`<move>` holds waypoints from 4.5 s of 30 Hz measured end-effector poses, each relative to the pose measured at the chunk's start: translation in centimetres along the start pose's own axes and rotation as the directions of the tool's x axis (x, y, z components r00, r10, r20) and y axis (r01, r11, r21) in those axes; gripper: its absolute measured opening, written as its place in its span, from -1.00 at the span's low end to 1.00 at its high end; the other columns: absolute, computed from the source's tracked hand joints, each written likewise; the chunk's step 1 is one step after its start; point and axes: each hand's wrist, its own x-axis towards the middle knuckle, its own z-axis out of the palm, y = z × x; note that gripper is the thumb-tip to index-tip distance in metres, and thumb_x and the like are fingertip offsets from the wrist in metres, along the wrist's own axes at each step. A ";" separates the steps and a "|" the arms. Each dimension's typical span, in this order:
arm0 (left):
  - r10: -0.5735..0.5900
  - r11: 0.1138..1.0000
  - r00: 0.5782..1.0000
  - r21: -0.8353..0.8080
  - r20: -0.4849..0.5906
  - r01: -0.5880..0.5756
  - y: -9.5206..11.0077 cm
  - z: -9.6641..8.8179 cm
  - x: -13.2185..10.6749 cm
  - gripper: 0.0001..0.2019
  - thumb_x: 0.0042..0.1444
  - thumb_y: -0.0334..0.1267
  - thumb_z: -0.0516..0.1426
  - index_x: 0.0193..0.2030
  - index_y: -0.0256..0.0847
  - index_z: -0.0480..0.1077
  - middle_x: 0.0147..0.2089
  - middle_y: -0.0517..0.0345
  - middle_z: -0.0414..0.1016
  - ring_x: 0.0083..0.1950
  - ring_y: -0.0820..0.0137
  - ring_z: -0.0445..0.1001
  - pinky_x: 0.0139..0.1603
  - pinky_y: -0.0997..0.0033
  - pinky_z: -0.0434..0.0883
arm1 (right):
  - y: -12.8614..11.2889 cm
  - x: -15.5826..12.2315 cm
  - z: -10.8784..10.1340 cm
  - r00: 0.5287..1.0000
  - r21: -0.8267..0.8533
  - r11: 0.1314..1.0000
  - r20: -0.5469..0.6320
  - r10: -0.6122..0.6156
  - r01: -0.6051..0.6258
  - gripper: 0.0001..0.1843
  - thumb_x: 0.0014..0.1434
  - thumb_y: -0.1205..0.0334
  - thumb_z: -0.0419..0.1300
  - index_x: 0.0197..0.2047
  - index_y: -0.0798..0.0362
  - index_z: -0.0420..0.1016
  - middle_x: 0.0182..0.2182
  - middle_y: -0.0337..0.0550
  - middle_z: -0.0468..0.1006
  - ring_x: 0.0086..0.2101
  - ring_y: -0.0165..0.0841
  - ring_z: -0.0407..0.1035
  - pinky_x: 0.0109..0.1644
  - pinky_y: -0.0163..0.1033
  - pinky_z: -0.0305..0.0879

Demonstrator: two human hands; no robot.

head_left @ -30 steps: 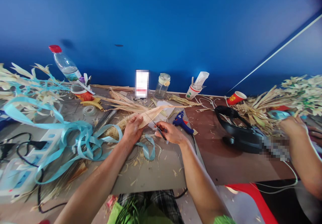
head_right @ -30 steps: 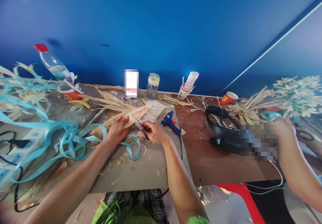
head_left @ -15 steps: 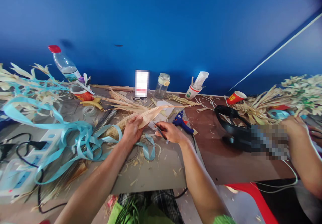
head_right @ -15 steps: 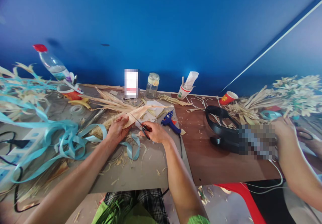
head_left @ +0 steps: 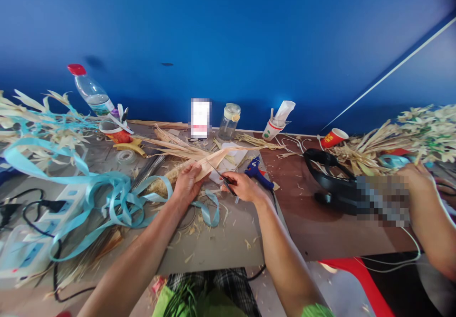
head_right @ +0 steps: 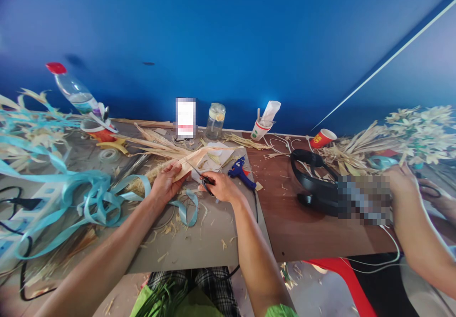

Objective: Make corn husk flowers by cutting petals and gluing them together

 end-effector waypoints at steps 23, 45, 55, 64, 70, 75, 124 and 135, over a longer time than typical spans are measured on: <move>0.012 0.999 0.999 -0.030 -0.037 -0.013 -0.2 -0.2 0.2 -0.88 -0.14 -0.33 0.28 -0.45 -0.19 0.41 -0.39 0.17 0.49 -0.35 0.38 0.46 -0.24 0.33 0.47 | -0.3 0.2 -0.2 0.999 -0.058 0.998 -0.008 0.034 -0.034 -0.71 0.03 0.09 0.23 -0.25 0.12 0.49 -0.54 -0.33 0.29 -0.51 -0.50 0.08 -0.45 -0.40 0.00; -0.024 1.000 1.000 0.019 -0.008 0.025 -0.4 -0.1 -0.1 -0.78 -0.23 -0.25 0.32 -0.43 -0.29 0.44 -0.45 0.19 0.46 -0.44 0.45 0.43 -0.38 0.44 0.44 | -1.2 0.0 -0.3 1.000 -0.112 0.994 -0.015 0.012 -0.014 -0.72 0.08 0.06 0.17 -0.33 0.13 0.47 -0.57 -0.34 0.21 -0.49 -0.50 0.05 -0.42 -0.42 -0.01; -0.048 0.998 0.998 0.032 -0.049 0.050 -0.3 0.3 -0.3 -0.86 -0.21 -0.33 0.30 -0.46 -0.25 0.45 -0.45 0.18 0.50 -0.41 0.41 0.44 -0.31 0.35 0.47 | 0.9 1.0 1.5 0.997 0.094 0.995 -0.062 0.035 -0.029 -0.62 0.00 0.02 0.25 -0.18 0.11 0.47 -0.51 -0.32 0.33 -0.49 -0.49 0.14 -0.41 -0.40 0.08; -0.058 0.998 0.998 0.037 0.003 0.058 -0.5 0.1 -0.4 -0.81 -0.21 -0.29 0.31 -0.42 -0.27 0.45 -0.46 0.16 0.51 -0.46 0.40 0.45 -0.38 0.38 0.45 | -0.3 0.7 1.0 0.994 0.091 0.996 -0.105 0.022 -0.013 -0.69 0.00 0.02 0.25 -0.32 0.11 0.50 -0.54 -0.32 0.34 -0.50 -0.49 0.15 -0.41 -0.40 0.07; -0.115 0.993 0.991 0.024 0.064 0.114 -0.5 0.3 -0.8 -0.76 -0.20 -0.29 0.32 -0.34 -0.30 0.45 -0.42 0.13 0.52 -0.42 0.40 0.48 -0.31 0.39 0.46 | -0.8 0.9 1.1 0.974 0.406 0.913 -0.193 0.118 -0.030 -0.60 -0.07 0.00 0.29 -0.22 0.08 0.42 -0.54 -0.33 0.32 -0.50 -0.47 0.18 -0.40 -0.37 0.13; -0.120 0.993 0.982 0.003 0.143 0.121 -0.3 0.4 -1.0 -0.75 -0.16 -0.29 0.31 -0.28 -0.26 0.47 -0.34 0.13 0.54 -0.34 0.41 0.49 -0.23 0.41 0.47 | -1.4 0.9 0.7 0.937 0.590 0.806 -0.306 0.167 0.049 -0.50 -0.13 0.08 0.32 -0.10 0.02 0.34 -0.41 -0.28 0.39 -0.42 -0.44 0.26 -0.33 -0.33 0.20; 0.204 0.907 0.977 0.364 0.061 -0.212 -1.0 0.2 -0.5 -0.79 -0.15 -0.19 0.26 -0.47 -0.26 0.36 -0.54 0.30 0.31 -0.51 0.54 0.25 -0.47 0.57 0.22 | -0.8 1.0 0.2 0.754 0.589 0.749 -0.630 0.189 0.304 -0.55 -0.10 0.14 0.26 -0.11 0.00 0.30 -0.37 -0.27 0.41 -0.34 -0.43 0.30 -0.20 -0.28 0.23; 0.021 0.810 0.959 0.557 0.283 -0.182 -1.1 1.0 -2.0 -0.84 -0.13 -0.24 0.27 -0.39 -0.27 0.49 -0.54 0.24 0.38 -0.51 0.50 0.28 -0.52 0.57 0.19 | -0.9 1.2 2.3 0.901 0.217 0.968 -0.433 -0.021 0.127 -0.52 -0.07 0.24 0.28 -0.03 0.06 0.37 -0.33 -0.18 0.47 -0.31 -0.37 0.34 -0.13 -0.23 0.28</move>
